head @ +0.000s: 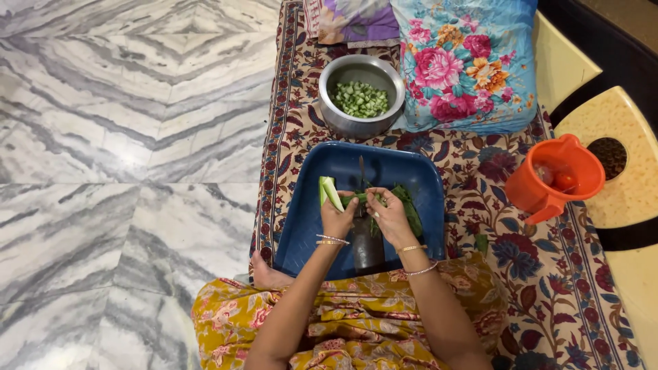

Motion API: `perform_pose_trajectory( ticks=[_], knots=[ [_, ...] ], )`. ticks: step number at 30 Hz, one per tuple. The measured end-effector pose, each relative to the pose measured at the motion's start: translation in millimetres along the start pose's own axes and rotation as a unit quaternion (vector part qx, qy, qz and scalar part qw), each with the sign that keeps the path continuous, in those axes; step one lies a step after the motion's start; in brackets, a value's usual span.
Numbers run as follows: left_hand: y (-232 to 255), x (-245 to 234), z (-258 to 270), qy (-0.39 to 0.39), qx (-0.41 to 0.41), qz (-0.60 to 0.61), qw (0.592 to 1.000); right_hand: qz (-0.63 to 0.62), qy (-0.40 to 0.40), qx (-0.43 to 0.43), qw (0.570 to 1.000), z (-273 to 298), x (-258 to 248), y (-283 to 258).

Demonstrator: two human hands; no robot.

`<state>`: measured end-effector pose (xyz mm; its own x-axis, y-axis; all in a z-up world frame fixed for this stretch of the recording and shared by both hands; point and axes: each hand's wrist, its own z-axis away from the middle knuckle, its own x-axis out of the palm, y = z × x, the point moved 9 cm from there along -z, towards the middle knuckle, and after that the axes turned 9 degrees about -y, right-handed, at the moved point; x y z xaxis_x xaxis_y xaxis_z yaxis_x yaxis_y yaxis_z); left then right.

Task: The person sits on the floor and uses a traditional floor-mounted blade to peel the skin off a long green vegetable. They hold the vegetable with both hands and rub it against the blade, then transfer the peeled pieces into a nearby metal bowl.

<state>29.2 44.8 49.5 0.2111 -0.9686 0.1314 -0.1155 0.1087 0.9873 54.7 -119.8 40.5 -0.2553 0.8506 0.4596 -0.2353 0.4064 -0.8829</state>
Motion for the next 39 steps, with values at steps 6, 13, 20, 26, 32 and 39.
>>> perform_pose_trajectory(
  ticks=[6,13,20,26,32,39],
  knots=[
    [-60,-10,-15,0.038,-0.077,-0.044,0.995,0.037,0.026,0.012,0.999,-19,-14,22],
    [-51,-6,11,-0.026,-0.114,0.022,0.993,-0.162,0.014,0.076,0.984,14,-8,20],
    [-5,6,-2,-0.036,-0.008,0.001,0.999,-0.016,0.003,0.025,1.000,5,4,0],
    [-19,6,-7,-0.019,-0.010,-0.008,1.000,-0.013,0.009,0.022,1.000,-4,-6,17],
    [-61,3,-5,0.022,-0.216,0.003,0.976,-0.040,0.019,0.035,0.998,-19,-18,41],
    [-38,14,13,-0.089,-0.103,0.078,0.988,-0.140,-0.010,0.053,0.989,23,-3,23]
  ],
)
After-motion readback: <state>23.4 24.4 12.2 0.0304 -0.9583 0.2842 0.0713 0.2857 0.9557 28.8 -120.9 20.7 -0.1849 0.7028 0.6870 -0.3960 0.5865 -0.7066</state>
